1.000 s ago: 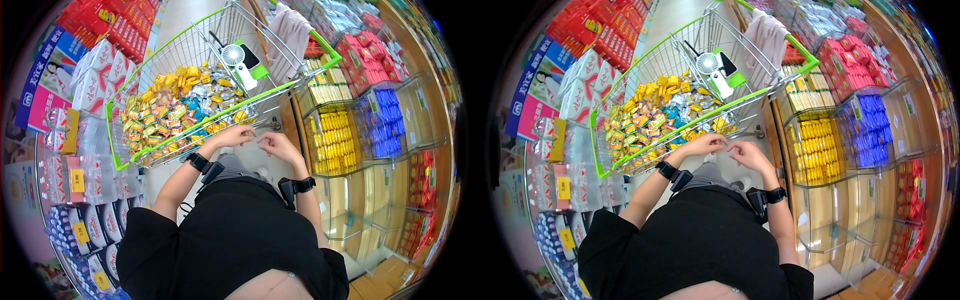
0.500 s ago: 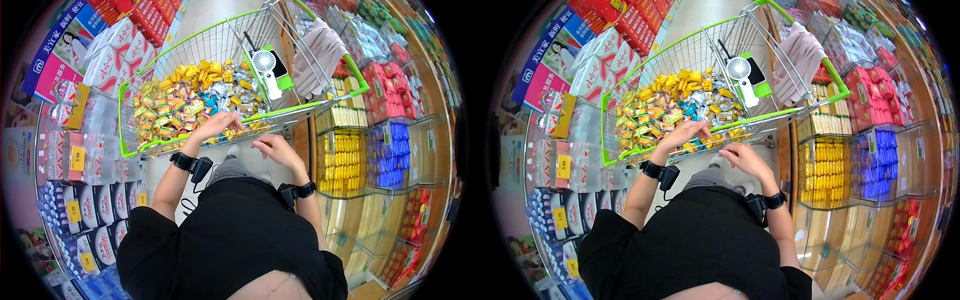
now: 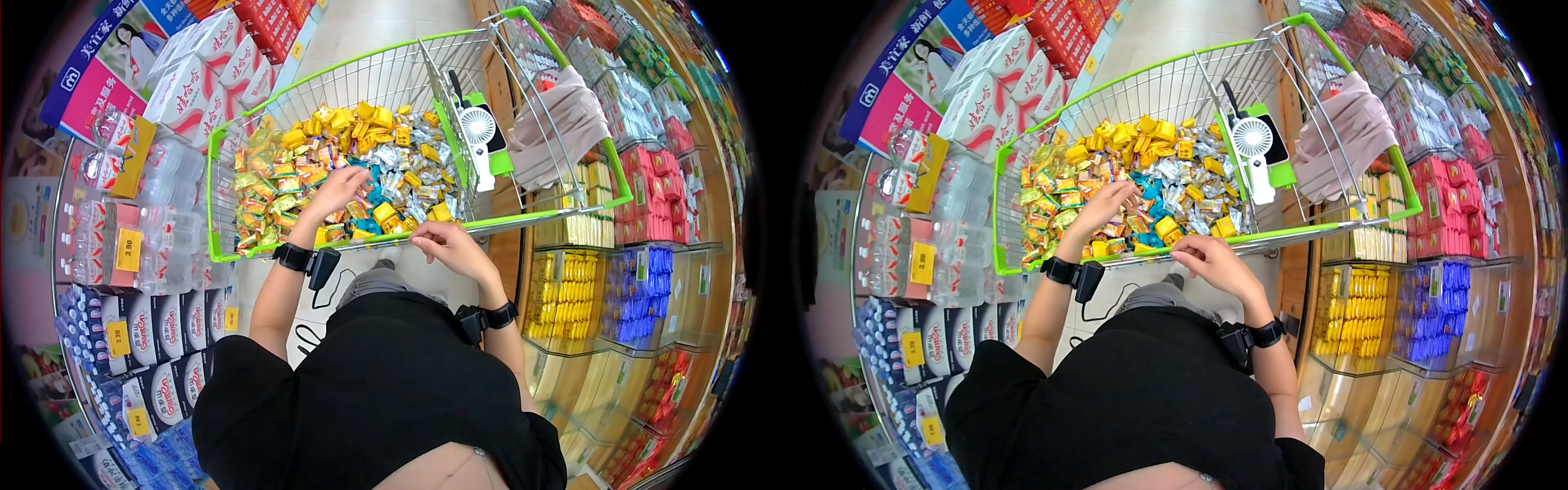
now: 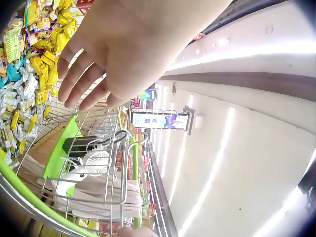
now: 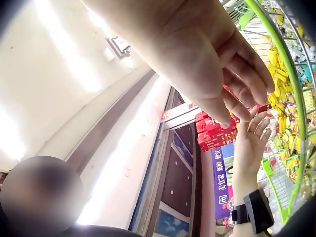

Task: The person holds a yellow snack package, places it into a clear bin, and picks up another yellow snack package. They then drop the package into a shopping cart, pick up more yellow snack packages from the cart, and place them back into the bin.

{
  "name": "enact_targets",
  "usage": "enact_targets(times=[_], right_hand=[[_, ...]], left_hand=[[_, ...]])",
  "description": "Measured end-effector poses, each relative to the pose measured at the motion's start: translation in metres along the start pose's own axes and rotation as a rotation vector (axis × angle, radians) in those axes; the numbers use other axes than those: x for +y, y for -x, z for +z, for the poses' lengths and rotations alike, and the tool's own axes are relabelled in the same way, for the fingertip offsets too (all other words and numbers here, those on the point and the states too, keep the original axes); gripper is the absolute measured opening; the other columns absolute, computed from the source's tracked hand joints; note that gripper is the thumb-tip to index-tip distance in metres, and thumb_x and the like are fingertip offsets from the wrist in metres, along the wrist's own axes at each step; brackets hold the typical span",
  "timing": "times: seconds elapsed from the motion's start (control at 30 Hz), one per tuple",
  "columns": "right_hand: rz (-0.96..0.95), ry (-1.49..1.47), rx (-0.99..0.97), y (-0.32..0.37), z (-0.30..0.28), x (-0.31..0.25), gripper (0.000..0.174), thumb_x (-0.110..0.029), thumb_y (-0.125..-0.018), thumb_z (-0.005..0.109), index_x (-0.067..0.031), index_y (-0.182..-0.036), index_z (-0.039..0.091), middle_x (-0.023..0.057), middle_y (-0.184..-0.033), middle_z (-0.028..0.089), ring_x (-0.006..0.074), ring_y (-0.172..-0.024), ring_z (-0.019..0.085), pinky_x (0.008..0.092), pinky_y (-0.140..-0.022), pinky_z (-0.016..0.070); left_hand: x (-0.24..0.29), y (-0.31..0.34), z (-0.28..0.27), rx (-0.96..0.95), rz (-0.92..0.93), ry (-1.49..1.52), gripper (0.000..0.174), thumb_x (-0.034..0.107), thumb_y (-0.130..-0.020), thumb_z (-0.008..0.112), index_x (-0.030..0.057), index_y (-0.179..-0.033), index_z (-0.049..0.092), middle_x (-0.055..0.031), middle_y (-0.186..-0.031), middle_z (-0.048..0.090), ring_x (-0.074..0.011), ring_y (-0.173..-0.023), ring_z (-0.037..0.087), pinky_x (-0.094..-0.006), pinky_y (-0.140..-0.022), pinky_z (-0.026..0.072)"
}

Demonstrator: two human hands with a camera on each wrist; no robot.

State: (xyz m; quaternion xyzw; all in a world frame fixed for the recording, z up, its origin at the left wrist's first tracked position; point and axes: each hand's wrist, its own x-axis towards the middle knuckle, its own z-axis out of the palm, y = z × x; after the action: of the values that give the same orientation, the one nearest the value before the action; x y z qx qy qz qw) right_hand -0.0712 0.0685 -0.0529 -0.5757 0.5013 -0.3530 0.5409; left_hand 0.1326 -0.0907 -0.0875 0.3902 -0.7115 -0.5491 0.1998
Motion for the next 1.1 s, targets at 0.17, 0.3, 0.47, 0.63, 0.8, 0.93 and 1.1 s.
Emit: enact_targets(times=[0.17, 0.3, 0.47, 0.63, 0.8, 0.93, 1.1], right_hand=[[-0.034, 0.025, 0.023, -0.027, 0.008, -0.009, 0.016, -0.015, -0.081, 0.054, 0.0001, -0.086, 0.056, 0.0040, -0.066, 0.055, 0.0099, -0.055, 0.053, 0.0230, -0.051, 0.0416], [-0.015, 0.100, -0.008, -0.048, 0.010, -0.009, 0.015, -0.012, -0.082, 0.052, -0.0022, -0.092, 0.056, 0.0033, -0.074, 0.057, 0.0083, -0.062, 0.055, 0.0216, -0.058, 0.0433], [-0.032, 0.069, 0.027, -0.075, 0.019, -0.008, 0.014, -0.013, -0.080, 0.054, -0.0015, -0.088, 0.057, 0.0047, -0.069, 0.056, 0.0100, -0.059, 0.052, 0.0240, -0.055, 0.0416], [-0.006, 0.063, 0.041, -0.098, 0.027, -0.005, 0.015, -0.014, -0.080, 0.054, -0.0028, -0.089, 0.057, 0.0053, -0.069, 0.056, 0.0109, -0.059, 0.049, 0.0244, -0.055, 0.0409], [0.014, 0.116, 0.041, -0.116, 0.031, -0.003, 0.015, -0.014, -0.079, 0.054, -0.0038, -0.090, 0.057, 0.0060, -0.068, 0.055, 0.0121, -0.058, 0.049, 0.0257, -0.055, 0.0404], [0.051, 0.117, 0.051, -0.125, 0.033, -0.004, 0.015, -0.014, -0.080, 0.054, -0.0039, -0.090, 0.057, 0.0061, -0.067, 0.054, 0.0121, -0.058, 0.049, 0.0256, -0.054, 0.0400], [0.084, 0.124, 0.018, -0.134, 0.033, -0.004, 0.015, -0.013, -0.081, 0.052, -0.0035, -0.092, 0.056, 0.0049, -0.071, 0.055, 0.0109, -0.062, 0.051, 0.0245, -0.057, 0.0418]], left_hand=[[-0.022, -0.003, -0.035, 0.090, -0.122, -0.103, 0.025, 0.021, -0.084, 0.044, -0.0015, -0.088, 0.054, -0.0075, -0.073, 0.057, -0.0147, -0.064, 0.056, -0.0267, -0.058, 0.0446], [-0.043, -0.010, -0.060, 0.137, -0.245, -0.110, 0.026, 0.024, -0.082, 0.046, 0.0006, -0.089, 0.056, -0.0086, -0.079, 0.058, -0.0170, -0.069, 0.056, -0.0298, -0.064, 0.0438], [-0.092, -0.022, -0.100, 0.228, -0.176, -0.395, 0.026, 0.022, -0.082, 0.046, 0.0018, -0.094, 0.057, -0.0134, -0.089, 0.058, -0.0264, -0.081, 0.055, -0.0360, -0.071, 0.0430], [-0.112, -0.041, -0.128, 0.279, -0.221, -0.588, 0.021, 0.019, -0.078, 0.049, 0.0034, -0.089, 0.059, -0.0163, -0.098, 0.054, -0.0308, -0.093, 0.049, -0.0385, -0.083, 0.0389], [-0.149, -0.062, -0.149, 0.404, -0.141, -0.776, 0.020, 0.017, -0.073, 0.054, 0.0056, -0.087, 0.060, -0.0169, -0.117, 0.043, -0.0317, -0.109, 0.039, -0.0395, -0.089, 0.0340], [-0.165, -0.079, -0.163, 0.338, -0.186, -0.817, 0.019, 0.018, -0.072, 0.054, 0.0078, -0.087, 0.060, -0.0183, -0.124, 0.036, -0.0337, -0.115, 0.034, -0.0385, -0.094, 0.0303], [-0.187, -0.094, -0.178, 0.166, -0.209, -0.815, 0.024, 0.019, -0.070, 0.054, 0.0220, -0.093, 0.062, -0.0178, -0.131, 0.028, -0.0344, -0.120, 0.028, -0.0436, -0.098, 0.0228]])
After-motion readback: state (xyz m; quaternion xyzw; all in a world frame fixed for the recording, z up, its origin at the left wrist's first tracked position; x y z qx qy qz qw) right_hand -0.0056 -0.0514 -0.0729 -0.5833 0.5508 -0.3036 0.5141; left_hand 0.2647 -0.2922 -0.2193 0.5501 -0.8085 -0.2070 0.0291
